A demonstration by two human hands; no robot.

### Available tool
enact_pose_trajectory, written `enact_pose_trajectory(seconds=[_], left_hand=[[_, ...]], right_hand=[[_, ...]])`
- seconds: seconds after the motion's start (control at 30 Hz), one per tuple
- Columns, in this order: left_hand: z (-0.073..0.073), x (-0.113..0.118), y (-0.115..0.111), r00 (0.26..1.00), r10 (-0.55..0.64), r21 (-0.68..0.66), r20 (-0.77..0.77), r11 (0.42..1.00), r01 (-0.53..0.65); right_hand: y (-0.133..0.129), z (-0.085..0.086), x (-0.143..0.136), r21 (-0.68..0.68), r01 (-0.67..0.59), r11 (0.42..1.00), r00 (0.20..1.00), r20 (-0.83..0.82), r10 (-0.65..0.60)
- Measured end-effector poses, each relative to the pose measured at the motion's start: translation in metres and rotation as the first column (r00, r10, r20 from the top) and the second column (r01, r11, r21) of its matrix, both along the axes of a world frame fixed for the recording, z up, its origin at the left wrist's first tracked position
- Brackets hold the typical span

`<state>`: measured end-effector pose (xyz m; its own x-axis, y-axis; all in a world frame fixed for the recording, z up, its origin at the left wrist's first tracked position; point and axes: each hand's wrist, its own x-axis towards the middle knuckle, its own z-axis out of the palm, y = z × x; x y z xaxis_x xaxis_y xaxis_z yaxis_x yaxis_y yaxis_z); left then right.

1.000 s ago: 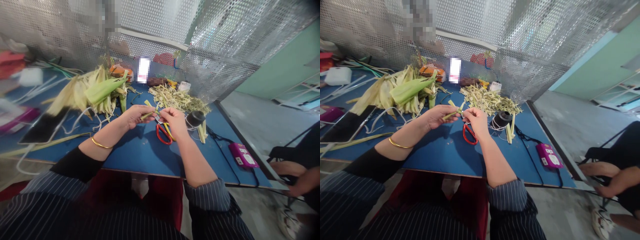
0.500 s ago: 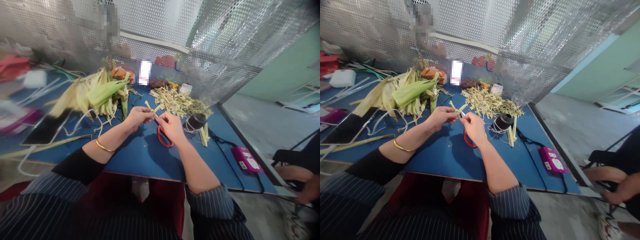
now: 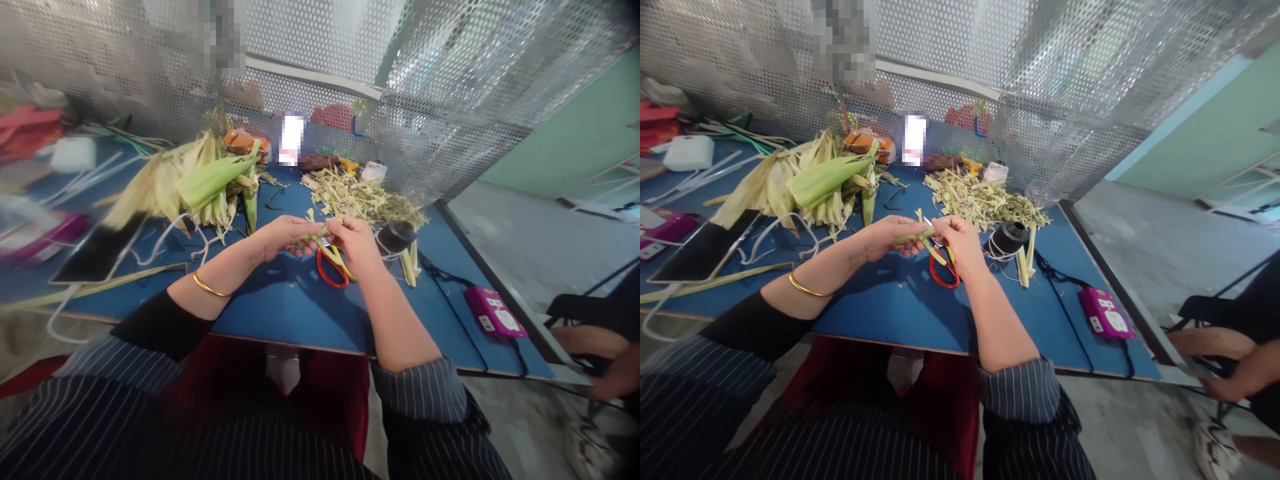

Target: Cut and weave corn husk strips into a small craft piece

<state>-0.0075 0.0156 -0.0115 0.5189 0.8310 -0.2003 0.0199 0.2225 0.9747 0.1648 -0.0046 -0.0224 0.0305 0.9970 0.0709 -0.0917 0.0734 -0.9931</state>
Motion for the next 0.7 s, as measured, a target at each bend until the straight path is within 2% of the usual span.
enact_pose_trajectory(seconds=[0.2,0.33,0.5,0.6,0.7], left_hand=[[-0.013,0.008,-0.001,0.996,0.073,0.010,-0.043,0.997,-0.073],[-0.018,0.013,-0.002,0.994,0.108,0.045,-0.006,0.993,-0.107],[-0.014,0.014,-0.004,0.997,0.067,0.134,-0.023,0.989,-0.063],[-0.011,0.012,-0.005,0.995,0.076,0.161,-0.066,0.985,-0.064],[-0.011,0.011,-0.008,0.993,0.060,0.186,-0.100,0.982,-0.041]], right_hand=[[0.000,-0.004,-0.007,0.148,0.077,0.986,0.982,0.161,-0.101],[0.002,-0.008,-0.009,0.111,0.156,0.982,0.975,0.139,-0.171],[0.006,-0.012,-0.006,0.055,0.239,0.969,0.966,0.087,-0.243],[0.007,-0.009,0.001,0.101,0.204,0.974,0.957,0.188,-0.220],[0.006,-0.002,0.007,0.196,0.060,0.979,0.922,0.364,-0.130]])
